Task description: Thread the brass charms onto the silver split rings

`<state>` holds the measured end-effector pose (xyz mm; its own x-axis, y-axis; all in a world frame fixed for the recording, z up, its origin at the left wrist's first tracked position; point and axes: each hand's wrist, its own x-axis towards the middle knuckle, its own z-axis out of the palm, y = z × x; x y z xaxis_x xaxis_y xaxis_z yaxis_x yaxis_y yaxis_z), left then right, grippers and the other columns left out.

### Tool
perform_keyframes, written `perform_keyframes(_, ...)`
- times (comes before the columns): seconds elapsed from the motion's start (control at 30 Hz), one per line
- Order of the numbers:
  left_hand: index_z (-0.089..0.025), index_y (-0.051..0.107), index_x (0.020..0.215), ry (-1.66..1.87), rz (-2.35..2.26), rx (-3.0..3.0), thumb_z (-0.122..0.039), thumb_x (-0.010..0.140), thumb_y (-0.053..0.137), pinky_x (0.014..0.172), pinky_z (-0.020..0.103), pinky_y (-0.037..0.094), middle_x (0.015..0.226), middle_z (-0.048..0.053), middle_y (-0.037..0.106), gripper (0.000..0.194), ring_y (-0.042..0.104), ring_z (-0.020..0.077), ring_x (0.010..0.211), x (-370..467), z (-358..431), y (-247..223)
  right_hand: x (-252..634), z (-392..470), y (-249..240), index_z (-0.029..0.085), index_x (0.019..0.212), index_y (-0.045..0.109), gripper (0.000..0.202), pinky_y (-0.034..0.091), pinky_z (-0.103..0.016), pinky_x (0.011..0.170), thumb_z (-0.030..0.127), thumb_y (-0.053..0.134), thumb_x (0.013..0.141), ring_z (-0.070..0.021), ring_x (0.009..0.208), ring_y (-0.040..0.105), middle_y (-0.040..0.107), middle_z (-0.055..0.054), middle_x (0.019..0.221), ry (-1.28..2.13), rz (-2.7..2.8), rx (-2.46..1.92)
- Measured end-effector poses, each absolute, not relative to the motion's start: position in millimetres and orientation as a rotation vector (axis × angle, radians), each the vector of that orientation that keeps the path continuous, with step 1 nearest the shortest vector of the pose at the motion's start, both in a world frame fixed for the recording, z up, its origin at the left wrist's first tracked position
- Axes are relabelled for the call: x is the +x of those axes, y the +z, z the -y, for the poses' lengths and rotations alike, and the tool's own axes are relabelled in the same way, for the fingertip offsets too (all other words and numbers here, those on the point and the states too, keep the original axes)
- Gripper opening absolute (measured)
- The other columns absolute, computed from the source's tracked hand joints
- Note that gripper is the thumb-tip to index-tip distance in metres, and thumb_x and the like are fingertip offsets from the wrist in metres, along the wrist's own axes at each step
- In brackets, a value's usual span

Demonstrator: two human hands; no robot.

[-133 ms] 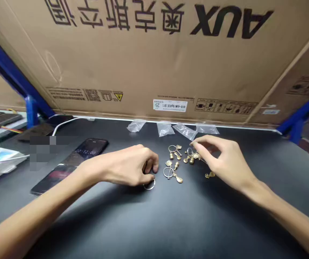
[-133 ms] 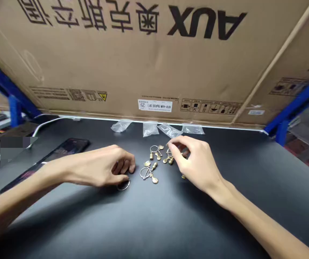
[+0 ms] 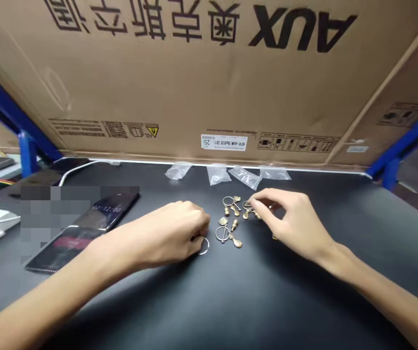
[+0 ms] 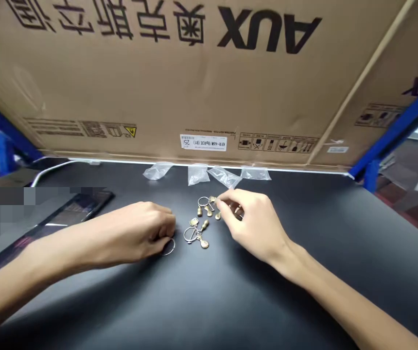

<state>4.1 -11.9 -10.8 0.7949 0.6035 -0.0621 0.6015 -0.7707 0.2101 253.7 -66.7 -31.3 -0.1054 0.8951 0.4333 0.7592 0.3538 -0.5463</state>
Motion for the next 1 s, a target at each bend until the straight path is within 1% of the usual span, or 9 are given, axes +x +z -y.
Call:
perform_keyframes(0.07, -0.019, 0.055, 0.065, -0.028, -0.978, 2.883, -0.012, 0.080, 0.050, 0.053, 0.028, 0.028, 0.065, 0.002, 0.059, 0.017, 0.049, 0.0137, 0.052, 5, 13, -16, 253, 67, -34, 0.022, 0.092, 0.072, 0.017, 0.049, -0.027, 0.069, 0.027, 0.056, 0.094, -0.0145, 0.072, 0.066, 0.075, 0.002, 0.087, 0.254, 1.947, -1.434)
perform_keyframes(0.17, -0.018, 0.053, 0.066, -0.006, -1.079, 2.945, -0.009, 0.080, 0.047, 0.053, 0.030, 0.024, 0.065, 0.003, 0.058, 0.017, 0.048, 0.0144, 0.052, 6, 10, -22, 252, 69, -36, 0.022, 0.095, 0.072, 0.018, 0.050, -0.029, 0.073, 0.027, 0.055, 0.095, -0.0162, 0.076, 0.067, 0.075, 0.000, 0.090, 0.262, 1.986, -1.421)
perform_keyframes(0.3, -0.019, 0.055, 0.072, 0.211, -1.101, 2.713, -0.014, 0.077, 0.052, 0.052, 0.026, 0.031, 0.065, -0.001, 0.060, 0.008, 0.049, 0.0127, 0.054, 14, 5, -24, 248, 73, -38, 0.024, 0.097, 0.073, 0.017, 0.050, -0.028, 0.070, 0.028, 0.056, 0.094, -0.0154, 0.074, 0.068, 0.076, 0.001, 0.091, 0.289, 2.019, -1.386)
perform_keyframes(0.43, -0.018, 0.056, 0.079, 0.594, -1.067, 2.321, -0.021, 0.080, 0.057, 0.053, 0.020, 0.039, 0.063, -0.005, 0.060, 0.003, 0.051, 0.0091, 0.054, 29, 15, -25, 241, 76, -39, 0.025, 0.100, 0.073, 0.020, 0.050, -0.027, 0.066, 0.038, 0.060, 0.093, -0.0147, 0.070, 0.067, 0.076, 0.001, 0.089, 0.351, 2.083, -1.355)
perform_keyframes(0.57, -0.017, 0.056, 0.079, 0.776, -1.018, 2.207, -0.019, 0.083, 0.055, 0.056, 0.019, 0.041, 0.064, -0.005, 0.060, 0.004, 0.051, 0.0080, 0.056, 39, 28, -32, 239, 76, -39, 0.022, 0.097, 0.073, 0.018, 0.052, -0.028, 0.070, 0.029, 0.056, 0.095, -0.0167, 0.076, 0.069, 0.077, -0.002, 0.094, 0.334, 2.082, -1.321)
perform_keyframes(0.63, -0.017, 0.058, 0.082, 0.778, -0.985, 2.197, -0.019, 0.085, 0.054, 0.057, 0.019, 0.042, 0.067, -0.004, 0.061, 0.005, 0.051, 0.0078, 0.058, 40, 32, -35, 241, 76, -39, 0.022, 0.099, 0.072, 0.018, 0.053, -0.028, 0.072, 0.024, 0.054, 0.095, -0.0173, 0.079, 0.070, 0.076, -0.002, 0.095, 0.335, 2.073, -1.322)
perform_keyframes(0.77, -0.017, 0.065, 0.089, 0.725, -0.919, 2.153, -0.020, 0.087, 0.056, 0.058, 0.019, 0.043, 0.078, -0.002, 0.066, 0.010, 0.052, 0.0081, 0.062, 41, 36, -36, 248, 71, -43, 0.023, 0.102, 0.071, 0.020, 0.052, -0.029, 0.075, 0.021, 0.052, 0.096, -0.0176, 0.083, 0.069, 0.074, -0.002, 0.096, 0.263, 2.122, -1.300)
perform_keyframes(0.9, -0.017, 0.069, 0.088, 0.632, -0.872, 1.978, -0.028, 0.091, 0.056, 0.056, 0.019, 0.044, 0.082, 0.001, 0.071, 0.017, 0.059, 0.0094, 0.064, 43, 40, -34, 251, 69, -46, 0.023, 0.099, 0.071, 0.020, 0.051, -0.029, 0.076, 0.020, 0.051, 0.097, -0.0166, 0.082, 0.068, 0.073, -0.003, 0.097, 0.209, 2.165, -1.273)
perform_keyframes(1.0, -0.015, 0.070, 0.086, 0.607, -0.823, 1.889, -0.030, 0.093, 0.056, 0.057, 0.019, 0.046, 0.081, 0.002, 0.071, 0.021, 0.062, 0.0094, 0.065, 42, 41, -33, 251, 69, -45, 0.022, 0.098, 0.072, 0.019, 0.051, -0.028, 0.075, 0.019, 0.053, 0.097, -0.0158, 0.080, 0.067, 0.072, -0.003, 0.096, 0.216, 2.176, -1.260)
